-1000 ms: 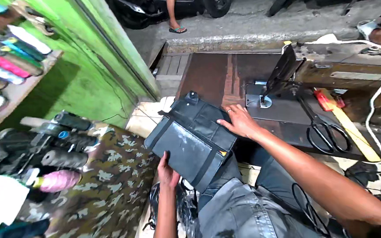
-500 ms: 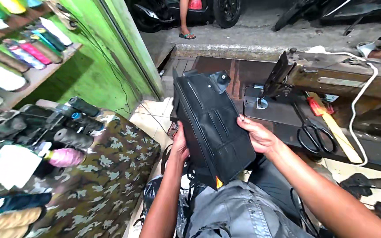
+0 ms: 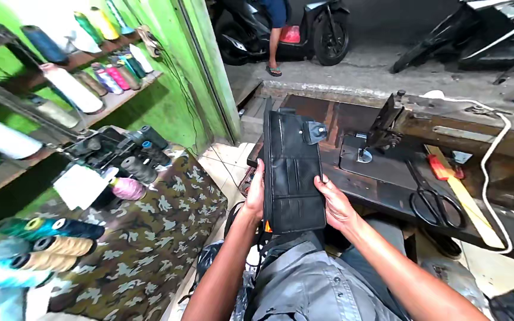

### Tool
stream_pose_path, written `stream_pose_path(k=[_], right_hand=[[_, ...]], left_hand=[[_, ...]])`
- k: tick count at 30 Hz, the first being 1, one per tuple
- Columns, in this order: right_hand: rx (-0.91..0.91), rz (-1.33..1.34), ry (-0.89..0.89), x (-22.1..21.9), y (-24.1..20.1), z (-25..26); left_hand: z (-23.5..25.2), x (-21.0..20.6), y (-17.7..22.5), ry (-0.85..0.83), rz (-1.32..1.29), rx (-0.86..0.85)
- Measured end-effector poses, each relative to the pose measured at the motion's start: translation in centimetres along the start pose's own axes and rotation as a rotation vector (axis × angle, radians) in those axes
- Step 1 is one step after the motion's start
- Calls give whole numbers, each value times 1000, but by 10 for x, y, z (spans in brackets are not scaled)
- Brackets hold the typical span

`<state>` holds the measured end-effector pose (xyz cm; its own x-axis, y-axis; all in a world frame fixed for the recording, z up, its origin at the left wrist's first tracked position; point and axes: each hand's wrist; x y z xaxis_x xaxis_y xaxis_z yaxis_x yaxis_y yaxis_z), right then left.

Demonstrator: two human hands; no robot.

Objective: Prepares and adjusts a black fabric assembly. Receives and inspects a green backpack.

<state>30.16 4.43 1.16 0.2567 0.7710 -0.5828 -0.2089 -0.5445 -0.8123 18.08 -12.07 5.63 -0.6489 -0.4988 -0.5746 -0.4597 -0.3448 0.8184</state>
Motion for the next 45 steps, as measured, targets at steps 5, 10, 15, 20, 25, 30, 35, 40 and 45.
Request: stream_pose_path(k=[5,10,15,20,25,30,35,40,45], right_hand=[[-23,-196,131,-3,3,-1],[-15,-404,266,-2,10,0],[18,-176,78,8,2,3],[80,-183,109,27,-18,18],[98,-239,149,47,-24,30],[86,-250,191,64,-28,42],[60,-287,206,82,-19,50],[44,-314,210,87,-16,53],[25,-323,196,94,-18,52]], left_hand=[[-11,13,-2,75,174,93],[-10,10,-7,69,217,159],[-3,3,-3,84,246,216],[19,13,-11,38,511,44],[38,21,-20,118,632,-5],[64,31,-23,235,620,-56],[81,39,-46,201,776,-189],[93,41,-70,327,843,-270],[102,40,-66,227,1326,-249]])
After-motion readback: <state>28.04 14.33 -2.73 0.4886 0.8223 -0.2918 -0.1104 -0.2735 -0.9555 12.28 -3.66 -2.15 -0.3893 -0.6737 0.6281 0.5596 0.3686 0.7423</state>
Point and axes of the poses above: each hand's wrist, its own z-axis towards the middle knuckle, its own x-axis out of the back of the hand, y = z × x, and after that the axes turned 6 degrees about -y, right-handed
